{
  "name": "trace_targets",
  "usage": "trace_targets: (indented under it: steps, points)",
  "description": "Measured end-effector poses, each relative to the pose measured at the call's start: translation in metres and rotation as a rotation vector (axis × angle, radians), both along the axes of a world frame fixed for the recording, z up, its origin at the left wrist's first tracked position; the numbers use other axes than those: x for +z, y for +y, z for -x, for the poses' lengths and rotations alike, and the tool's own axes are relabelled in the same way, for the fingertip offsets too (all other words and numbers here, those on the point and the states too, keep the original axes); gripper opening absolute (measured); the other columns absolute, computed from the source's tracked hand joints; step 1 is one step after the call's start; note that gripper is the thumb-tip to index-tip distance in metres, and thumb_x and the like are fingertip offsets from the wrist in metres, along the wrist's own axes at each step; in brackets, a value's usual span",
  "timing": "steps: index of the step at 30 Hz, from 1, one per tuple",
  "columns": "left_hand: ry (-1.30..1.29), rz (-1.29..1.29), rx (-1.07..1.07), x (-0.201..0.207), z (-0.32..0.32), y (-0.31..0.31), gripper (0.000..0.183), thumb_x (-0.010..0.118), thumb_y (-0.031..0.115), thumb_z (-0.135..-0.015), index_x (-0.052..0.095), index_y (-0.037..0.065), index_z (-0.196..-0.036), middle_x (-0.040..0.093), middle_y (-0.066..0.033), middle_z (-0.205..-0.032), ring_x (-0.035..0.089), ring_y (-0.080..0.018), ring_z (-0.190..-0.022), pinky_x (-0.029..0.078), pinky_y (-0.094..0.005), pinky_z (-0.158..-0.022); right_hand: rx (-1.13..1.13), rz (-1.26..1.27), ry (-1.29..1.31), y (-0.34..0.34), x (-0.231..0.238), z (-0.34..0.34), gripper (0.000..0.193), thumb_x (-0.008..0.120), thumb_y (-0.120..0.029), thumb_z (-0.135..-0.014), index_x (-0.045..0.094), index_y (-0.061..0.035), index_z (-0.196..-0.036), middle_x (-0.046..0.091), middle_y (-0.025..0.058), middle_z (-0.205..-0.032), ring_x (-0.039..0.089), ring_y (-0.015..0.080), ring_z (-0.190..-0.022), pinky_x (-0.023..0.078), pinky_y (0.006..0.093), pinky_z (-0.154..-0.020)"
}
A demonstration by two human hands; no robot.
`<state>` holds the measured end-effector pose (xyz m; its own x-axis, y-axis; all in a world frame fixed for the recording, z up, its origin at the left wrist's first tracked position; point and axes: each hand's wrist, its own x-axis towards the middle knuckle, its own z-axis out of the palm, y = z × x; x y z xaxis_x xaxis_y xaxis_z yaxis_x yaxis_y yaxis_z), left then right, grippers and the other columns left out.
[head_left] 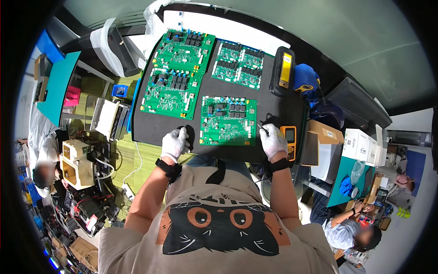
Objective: The recorder is inspecting and testing multiple printed circuit boards on a workbench using a yellow handheld multimeter or testing device.
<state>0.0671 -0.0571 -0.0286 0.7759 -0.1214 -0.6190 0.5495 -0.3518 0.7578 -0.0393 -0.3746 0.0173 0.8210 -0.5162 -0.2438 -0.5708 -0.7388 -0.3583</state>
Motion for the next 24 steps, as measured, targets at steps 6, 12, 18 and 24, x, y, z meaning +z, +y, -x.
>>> trace_targets:
  steps: [6, 12, 18, 24]
  points:
    - [0.017, -0.075, 0.016, 0.001, -0.002, -0.004, 0.042, 0.055, 0.037, -0.101, 0.066, -0.001, -0.088, 0.065, -0.0108, -0.061, 0.062, -0.0175, -0.045, 0.046, -0.0282, -0.042, -0.025, -0.026, 0.039, -0.007, -0.013, -0.011, 0.024, 0.059, -0.031, -0.094, 0.066, -0.0117, -0.106, 0.07, 0.0145, -0.105, 0.066, 0.0356, -0.1, 0.052, 0.0456, -0.084]
    - [-0.008, -0.095, 0.006, 0.001, -0.002, -0.005, 0.044, 0.055, 0.038, -0.101, 0.066, -0.002, -0.088, 0.065, -0.0107, -0.061, 0.061, -0.0175, -0.044, 0.046, -0.0286, -0.041, -0.001, -0.073, 0.063, -0.012, -0.024, -0.012, 0.024, 0.057, -0.03, -0.095, 0.064, -0.0116, -0.109, 0.07, 0.0159, -0.106, 0.065, 0.0376, -0.101, 0.051, 0.0469, -0.085]
    - [-0.008, -0.074, 0.003, 0.001, -0.001, -0.003, 0.043, 0.055, 0.037, -0.101, 0.067, -0.002, -0.088, 0.065, -0.0109, -0.06, 0.061, -0.0176, -0.043, 0.047, -0.0289, -0.041, 0.065, -0.106, -0.076, -0.014, -0.027, 0.003, 0.029, 0.052, -0.033, -0.097, 0.061, -0.0111, -0.113, 0.069, 0.0175, -0.107, 0.064, 0.0386, -0.101, 0.05, 0.0478, -0.086]
    - [-0.012, -0.054, -0.007, 0.001, -0.001, -0.003, 0.044, 0.055, 0.04, -0.1, 0.064, -0.001, -0.087, 0.065, -0.0112, -0.06, 0.06, -0.0157, -0.044, 0.045, -0.0265, -0.039, 0.064, -0.123, -0.072, -0.012, -0.033, 0.009, 0.029, 0.057, -0.031, -0.094, 0.065, -0.008, -0.109, 0.07, 0.0185, -0.104, 0.065, 0.0386, -0.098, 0.052, 0.0459, -0.083]
